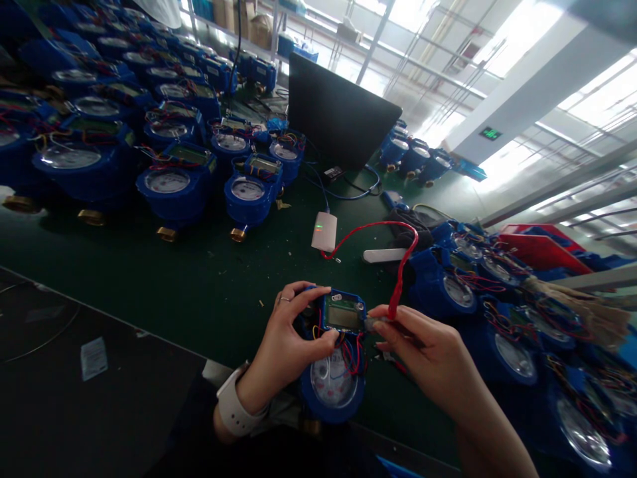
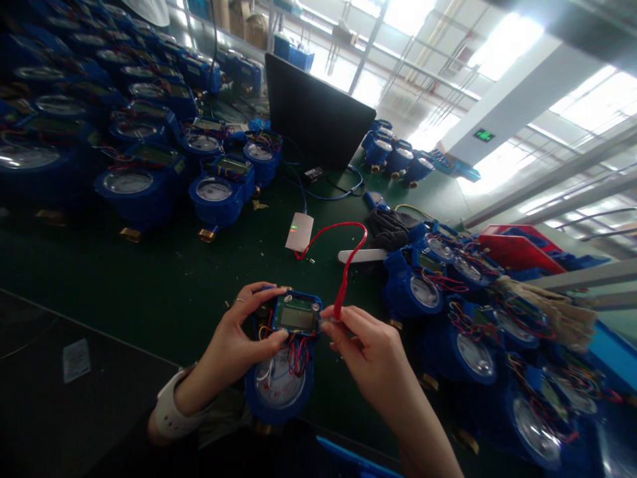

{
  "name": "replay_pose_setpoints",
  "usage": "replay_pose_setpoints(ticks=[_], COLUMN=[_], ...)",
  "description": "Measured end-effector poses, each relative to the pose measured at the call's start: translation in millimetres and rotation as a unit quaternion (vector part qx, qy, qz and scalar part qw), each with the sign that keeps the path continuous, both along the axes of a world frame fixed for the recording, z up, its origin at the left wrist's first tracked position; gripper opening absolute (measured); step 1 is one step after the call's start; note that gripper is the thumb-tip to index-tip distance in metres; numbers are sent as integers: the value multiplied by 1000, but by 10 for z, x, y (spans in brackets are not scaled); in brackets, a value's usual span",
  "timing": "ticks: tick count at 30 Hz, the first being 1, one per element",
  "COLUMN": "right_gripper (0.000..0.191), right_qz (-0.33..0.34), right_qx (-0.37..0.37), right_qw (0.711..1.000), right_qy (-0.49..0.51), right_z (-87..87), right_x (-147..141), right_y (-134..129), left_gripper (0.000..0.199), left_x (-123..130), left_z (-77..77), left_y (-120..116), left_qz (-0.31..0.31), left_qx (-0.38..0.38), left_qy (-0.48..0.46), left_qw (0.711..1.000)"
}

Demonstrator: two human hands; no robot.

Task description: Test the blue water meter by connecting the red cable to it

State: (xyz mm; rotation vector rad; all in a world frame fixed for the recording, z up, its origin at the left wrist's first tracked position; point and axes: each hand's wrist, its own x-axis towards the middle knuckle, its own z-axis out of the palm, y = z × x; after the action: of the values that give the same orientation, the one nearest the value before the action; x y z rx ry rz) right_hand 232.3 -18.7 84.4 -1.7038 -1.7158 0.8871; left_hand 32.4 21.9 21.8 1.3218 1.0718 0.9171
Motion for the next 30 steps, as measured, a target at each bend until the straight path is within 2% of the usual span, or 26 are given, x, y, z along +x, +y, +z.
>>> replay_pose_setpoints(ticks=[30], right_gripper=[16], right_qz=[0], right_qx=[-1], right_qw=[1000], right_qy=[0], right_z=[-22], right_x=[22], right_y=[-1], left_gripper=[51], left_x=[4], left_z=[-9], left_y=[11], left_qz=[0], left_qx=[1], left_qy=[-6], left_qw=[1000])
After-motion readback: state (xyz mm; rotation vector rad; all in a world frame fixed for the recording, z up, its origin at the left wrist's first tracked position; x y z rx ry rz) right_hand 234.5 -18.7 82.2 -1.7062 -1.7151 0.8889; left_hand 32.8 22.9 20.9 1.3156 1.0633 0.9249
